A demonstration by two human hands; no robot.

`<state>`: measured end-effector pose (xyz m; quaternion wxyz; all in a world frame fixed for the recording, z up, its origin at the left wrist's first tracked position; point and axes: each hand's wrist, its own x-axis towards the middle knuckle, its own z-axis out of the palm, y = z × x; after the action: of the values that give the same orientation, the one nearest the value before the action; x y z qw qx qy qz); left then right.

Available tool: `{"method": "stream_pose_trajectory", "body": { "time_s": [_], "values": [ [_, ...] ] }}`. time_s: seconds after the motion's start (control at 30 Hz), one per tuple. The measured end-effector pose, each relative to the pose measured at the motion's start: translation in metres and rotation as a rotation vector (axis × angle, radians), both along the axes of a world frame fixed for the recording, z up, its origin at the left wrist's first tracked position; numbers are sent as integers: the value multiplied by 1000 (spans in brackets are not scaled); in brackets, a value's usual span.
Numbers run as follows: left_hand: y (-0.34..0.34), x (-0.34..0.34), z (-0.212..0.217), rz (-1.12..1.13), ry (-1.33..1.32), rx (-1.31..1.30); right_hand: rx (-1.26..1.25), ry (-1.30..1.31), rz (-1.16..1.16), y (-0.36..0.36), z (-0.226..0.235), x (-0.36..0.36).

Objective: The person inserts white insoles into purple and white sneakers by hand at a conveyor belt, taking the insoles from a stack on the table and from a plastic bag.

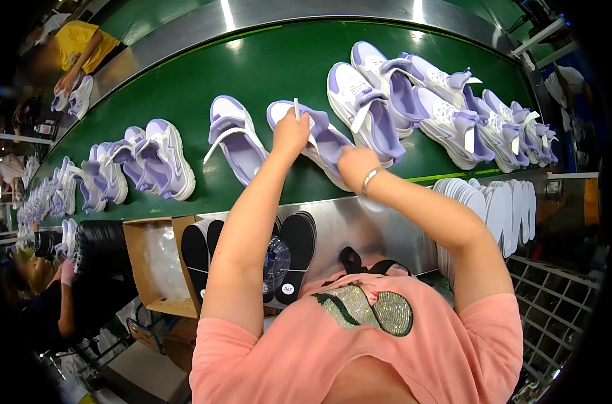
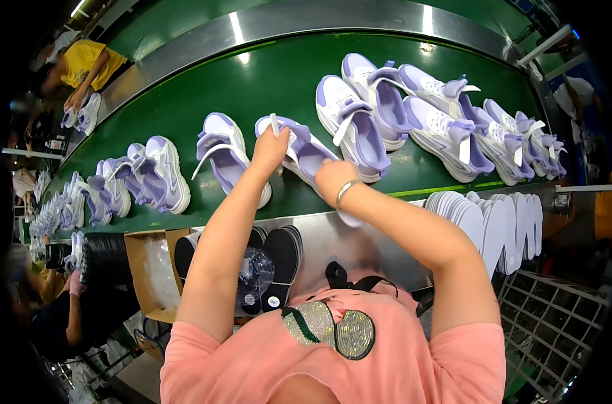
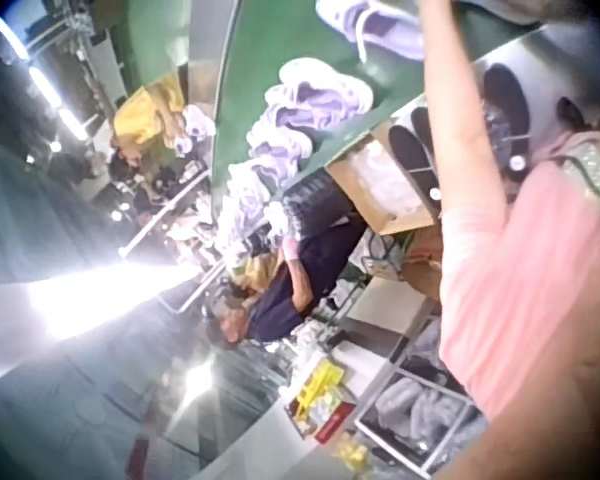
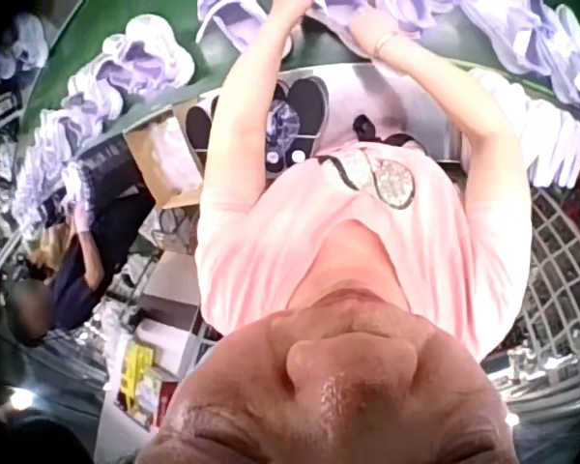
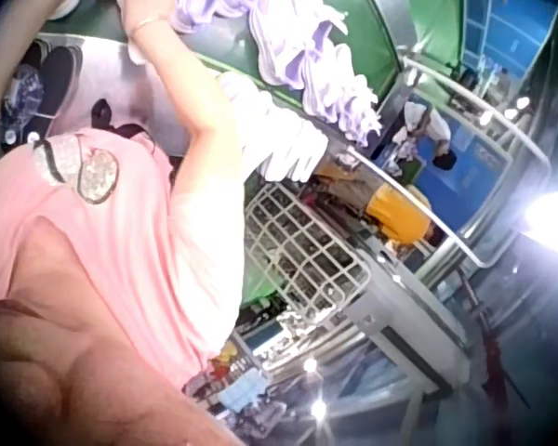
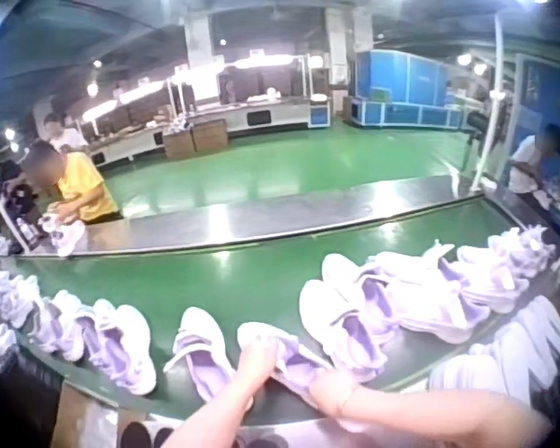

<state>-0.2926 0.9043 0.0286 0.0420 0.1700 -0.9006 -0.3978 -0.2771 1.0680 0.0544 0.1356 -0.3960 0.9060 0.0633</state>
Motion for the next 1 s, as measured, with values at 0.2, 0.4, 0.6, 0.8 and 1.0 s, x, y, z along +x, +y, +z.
{"method": "stream_pose_trajectory", "body": {
  "time_s": [0.2,0.4,0.6,0.8,1.0],
  "values": [
    [6,-1,-1,14,-20,-59,45,89,-50,1,13,32],
    [2,-2,-6,25,-25,-80,-58,104,-37,-18,-26,-3],
    [2,-2,-6,30,-57,-95,66,65,-141,23,28,25],
    [5,-1,1,12,-61,-40,10,-74,-1,-2,14,10],
    [5,-1,-3,-24,-41,-15,-22,-190,-32,-25,-37,-23]
  ]
}}
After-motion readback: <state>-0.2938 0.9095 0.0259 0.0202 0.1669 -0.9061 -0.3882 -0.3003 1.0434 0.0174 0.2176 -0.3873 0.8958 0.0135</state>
